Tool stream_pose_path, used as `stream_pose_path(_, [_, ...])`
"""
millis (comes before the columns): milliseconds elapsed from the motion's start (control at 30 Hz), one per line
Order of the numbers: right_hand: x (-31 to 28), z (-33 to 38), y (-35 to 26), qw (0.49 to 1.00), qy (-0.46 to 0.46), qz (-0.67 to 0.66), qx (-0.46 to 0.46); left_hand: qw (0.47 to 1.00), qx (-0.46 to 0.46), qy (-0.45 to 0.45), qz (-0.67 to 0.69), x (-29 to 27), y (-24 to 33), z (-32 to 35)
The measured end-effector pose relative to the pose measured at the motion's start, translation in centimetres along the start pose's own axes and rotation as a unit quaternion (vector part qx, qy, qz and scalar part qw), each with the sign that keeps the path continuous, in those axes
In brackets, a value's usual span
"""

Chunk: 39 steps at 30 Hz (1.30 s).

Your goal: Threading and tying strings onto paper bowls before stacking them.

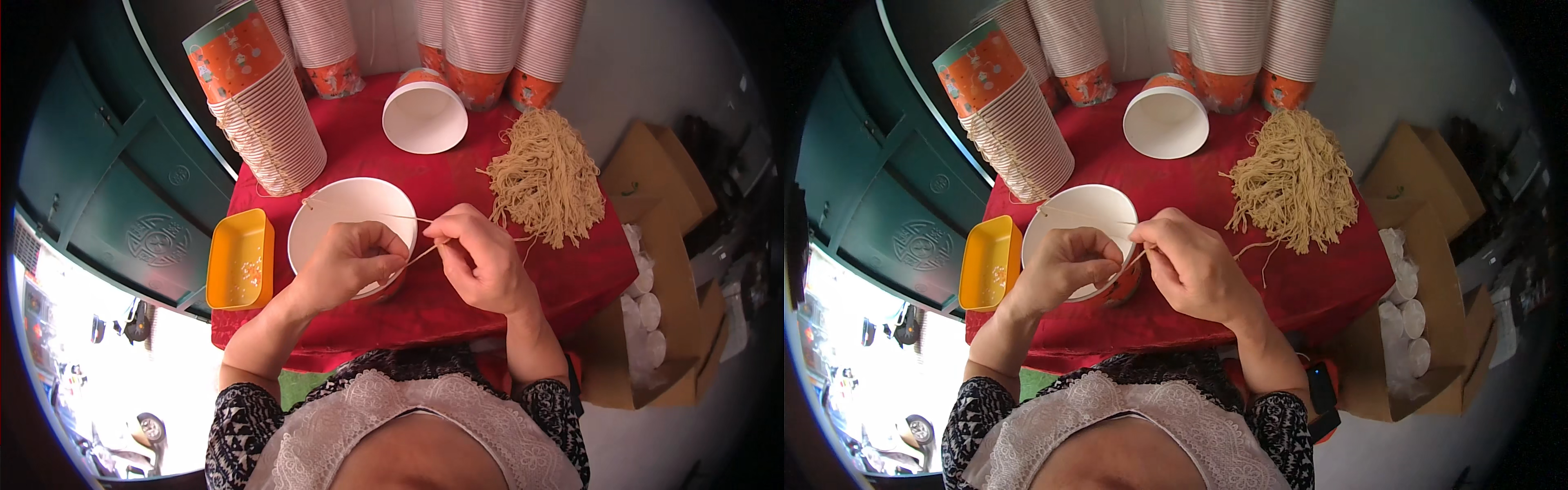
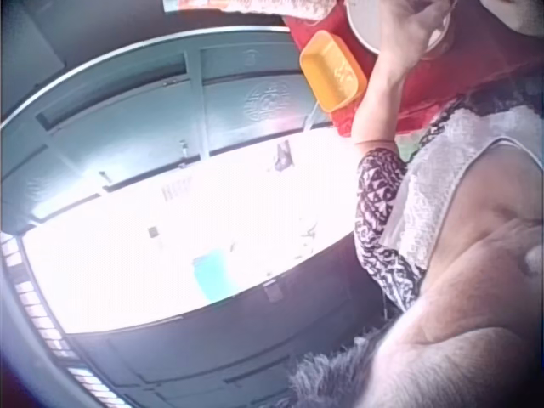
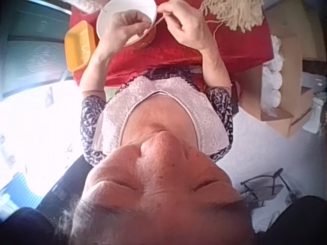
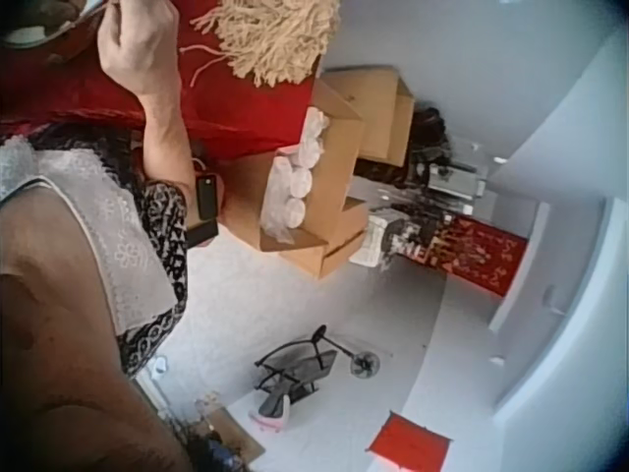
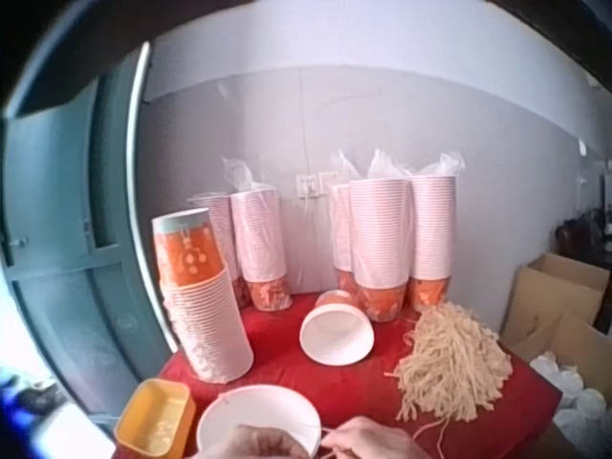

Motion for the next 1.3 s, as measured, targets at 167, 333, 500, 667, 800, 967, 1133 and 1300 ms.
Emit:
stream_pose_path(167, [2.4, -2.0, 0.0, 0.996, -0.036, -0.074, -0.034, 0.999, 0.009, -0.042, 0.027, 0.6, -0.5, -0.5])
stream_pose_path(333, [4.3, -2.5, 0.7, 0.992, -0.069, -0.08, -0.065, 0.999, 0.036, -0.015, -0.001, 0.5, -0.1, -0.5])
stream_pose_path(500, [2.9, -1.3, 1.6, 0.995, -0.074, -0.039, -0.046, 0.998, -0.006, -0.058, 0.028, 0.6, -0.7, -0.5])
stream_pose_path(667, [2.9, -0.1, 1.2, 0.996, -0.066, -0.004, -0.052, 0.998, 0.009, -0.042, 0.036, 0.3, -0.8, -0.8])
stream_pose_path(800, [2.9, 0.4, 1.2, 0.998, -0.053, -0.013, -0.027, 0.999, 0.008, -0.033, 0.036, 0.2, -0.7, -0.8])
stream_pose_path(967, [3.4, 0.6, 1.3, 0.999, -0.042, -0.019, -0.013, 0.998, 0.006, -0.028, 0.055, 0.1, -0.9, -0.9])
stream_pose_path(1133, [3.3, 0.6, 1.0, 1.0, -0.013, 0.003, -0.021, 0.999, 0.011, -0.02, 0.033, 0.0, -0.8, -0.8])
stream_pose_path(1300, [3.6, 0.9, 1.0, 1.0, 0.008, 0.0, -0.026, 0.999, 0.001, -0.019, 0.028, -0.1, -0.7, -0.9])
Point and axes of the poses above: each hand's wrist, its own z-axis away from the middle knuckle, its own x-axis out of the palm, y = z × x, the point moved 10 cm from there along -z, towards the middle knuckle, and after that the axes turned 14 degrees about -x, right-handed, at the moved point
